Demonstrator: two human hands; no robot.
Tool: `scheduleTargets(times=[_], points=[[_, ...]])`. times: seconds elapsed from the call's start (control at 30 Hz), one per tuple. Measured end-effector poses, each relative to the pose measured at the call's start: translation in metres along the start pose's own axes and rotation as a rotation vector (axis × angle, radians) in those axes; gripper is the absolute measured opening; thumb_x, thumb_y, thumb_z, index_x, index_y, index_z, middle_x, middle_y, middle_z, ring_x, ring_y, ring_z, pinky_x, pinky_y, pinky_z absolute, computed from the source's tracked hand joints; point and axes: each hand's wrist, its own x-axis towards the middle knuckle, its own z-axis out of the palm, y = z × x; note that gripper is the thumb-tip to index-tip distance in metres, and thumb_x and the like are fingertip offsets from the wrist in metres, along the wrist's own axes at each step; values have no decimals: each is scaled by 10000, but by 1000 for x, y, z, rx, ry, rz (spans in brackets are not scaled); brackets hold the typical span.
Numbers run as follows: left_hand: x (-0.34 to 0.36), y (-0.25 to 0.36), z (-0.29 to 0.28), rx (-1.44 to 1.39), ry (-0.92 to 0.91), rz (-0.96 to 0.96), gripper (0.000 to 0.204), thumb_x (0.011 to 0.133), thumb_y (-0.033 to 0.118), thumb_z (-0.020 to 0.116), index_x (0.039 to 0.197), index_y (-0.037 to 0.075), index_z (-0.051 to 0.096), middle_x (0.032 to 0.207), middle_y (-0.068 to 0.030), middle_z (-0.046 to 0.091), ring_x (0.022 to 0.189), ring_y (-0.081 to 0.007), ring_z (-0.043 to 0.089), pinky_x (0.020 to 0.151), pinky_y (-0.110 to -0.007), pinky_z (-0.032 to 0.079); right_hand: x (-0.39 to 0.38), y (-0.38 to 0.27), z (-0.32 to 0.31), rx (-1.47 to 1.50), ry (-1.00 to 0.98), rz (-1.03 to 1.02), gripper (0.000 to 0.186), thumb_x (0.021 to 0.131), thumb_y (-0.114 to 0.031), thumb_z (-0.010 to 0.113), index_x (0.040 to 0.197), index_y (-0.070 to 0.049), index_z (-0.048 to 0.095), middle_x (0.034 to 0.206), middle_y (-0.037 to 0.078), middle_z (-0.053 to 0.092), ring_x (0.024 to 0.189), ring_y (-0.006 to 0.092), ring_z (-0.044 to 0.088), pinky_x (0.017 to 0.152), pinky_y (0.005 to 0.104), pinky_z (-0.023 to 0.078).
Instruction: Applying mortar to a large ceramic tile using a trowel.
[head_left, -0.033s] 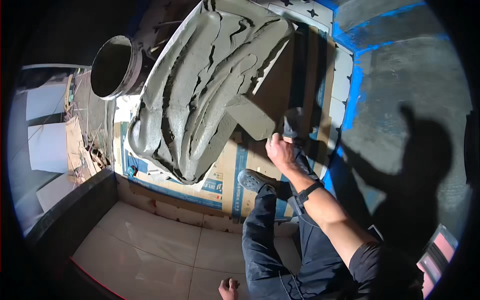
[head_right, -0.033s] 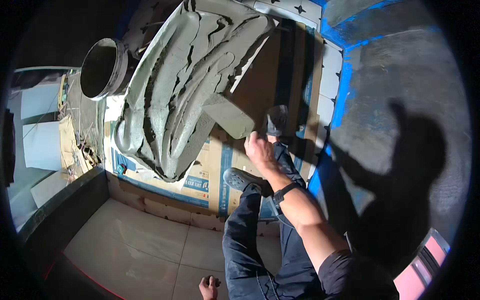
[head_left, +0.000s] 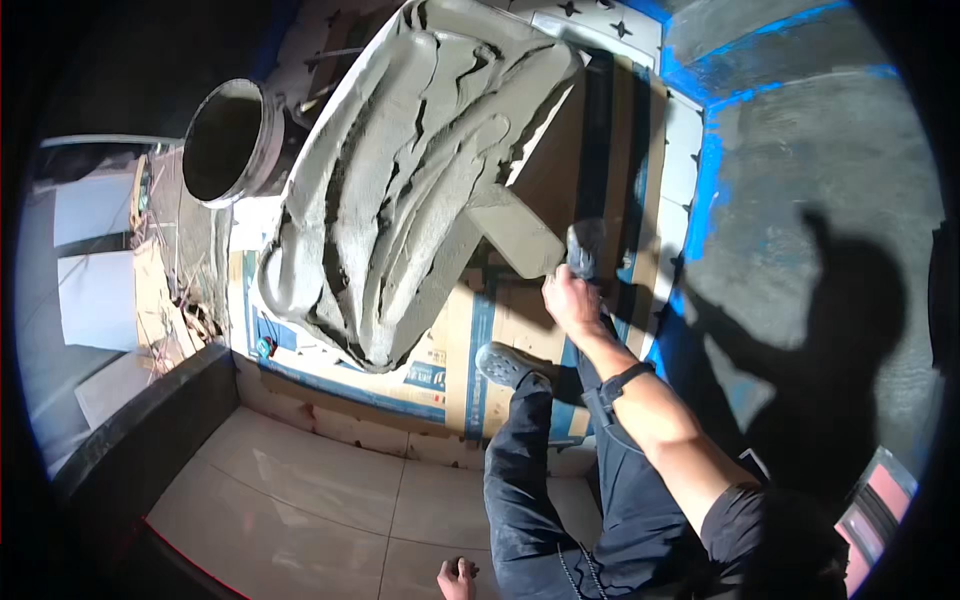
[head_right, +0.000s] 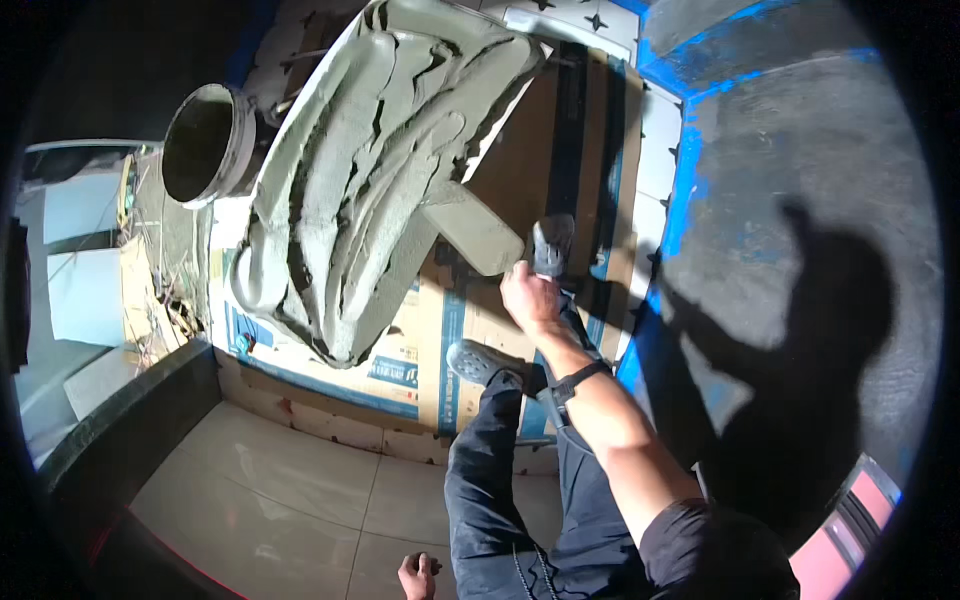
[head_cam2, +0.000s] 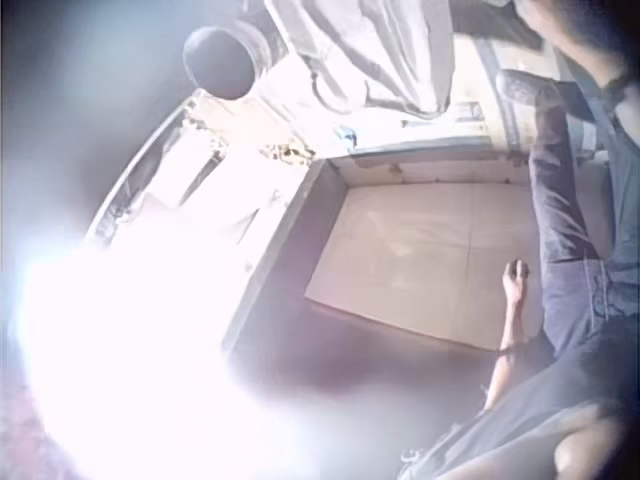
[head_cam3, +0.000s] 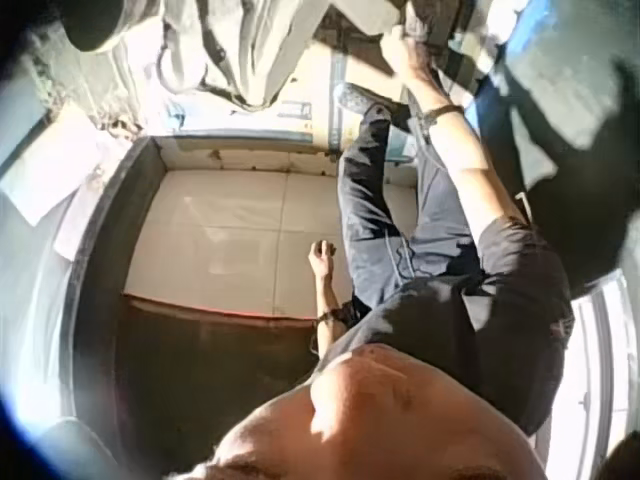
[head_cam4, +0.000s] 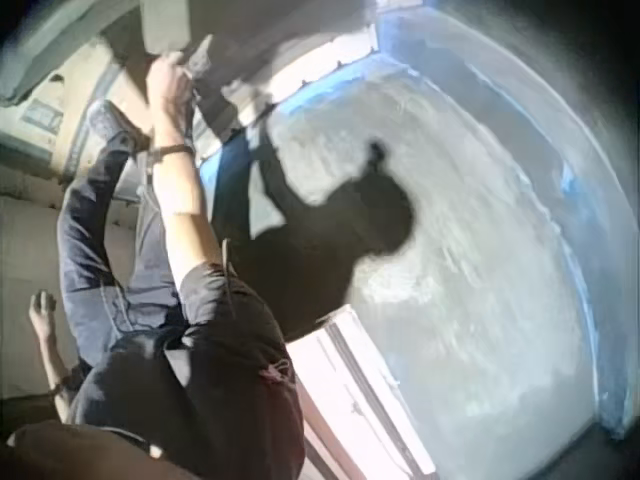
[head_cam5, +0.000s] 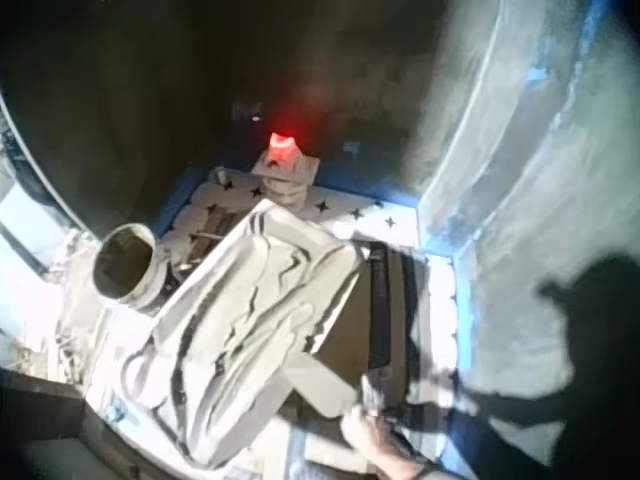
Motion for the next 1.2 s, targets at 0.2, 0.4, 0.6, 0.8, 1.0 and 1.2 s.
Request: scheduleTargets(times=[0.2, 0.4, 0.6, 0.8, 1.0, 1.2], points=[[13, 36, 12, 101, -23, 39, 245, 999, 201, 609, 986, -36, 669, 802, -115, 707, 710, -178, 677, 647, -316, 543, 31, 29, -32, 340, 146, 113, 270, 921, -337, 627, 964, -82, 548, 715, 220, 681, 694, 454, 675, 606, 552, 537], [14, 73, 29, 154, -25, 99, 239, 998, 204, 608, 971, -25, 671, 787, -110, 706, 684, -174, 663, 646, -317, 541, 103, -24, -23, 418, 141, 14, 258, 936, -293, 617, 889, -43, 572, 755, 229, 667, 739, 449, 663, 637, 523, 534], [8, 74, 18, 160, 30, 83, 253, 1008, 199, 596, 969, -43, 657, 791, -121, 715, 686, -177, 672, 641, -327, 544, 17, 27, 6, 455, 122, 174, 256, 924, -277, 641, 936, -27, 585, 784, 225, 667, 739, 408, 676, 619, 486, 525], [12, 87, 34, 126, -18, 96, 267, 1010, 211, 619, 993, -52, 661, 809, -133, 715, 697, -179, 684, 638, -317, 547, 34, 1, -54, 193, 29, -126, 201, 936, -259, 600, 950, -59, 603, 671, 166, 671, 577, 371, 668, 482, 474, 517], [1, 133, 61, 178, -30, 137, 262, 1011, 220, 620, 985, -35, 669, 792, -112, 705, 706, -170, 677, 647, -312, 545, 97, -11, -153, -311, -108, -388, 304, 900, -127, 548, 1134, 35, 655, 788, 144, 719, 733, 252, 721, 604, 380, 557], [9, 134, 66, 129, -48, 105, 227, 1004, 194, 626, 1025, -29, 668, 824, -117, 698, 693, -168, 648, 649, -307, 537, 208, 63, -209, -287, 20, -113, 263, 947, -109, 493, 1062, 64, 655, 765, 169, 725, 691, 291, 730, 556, 434, 558]])
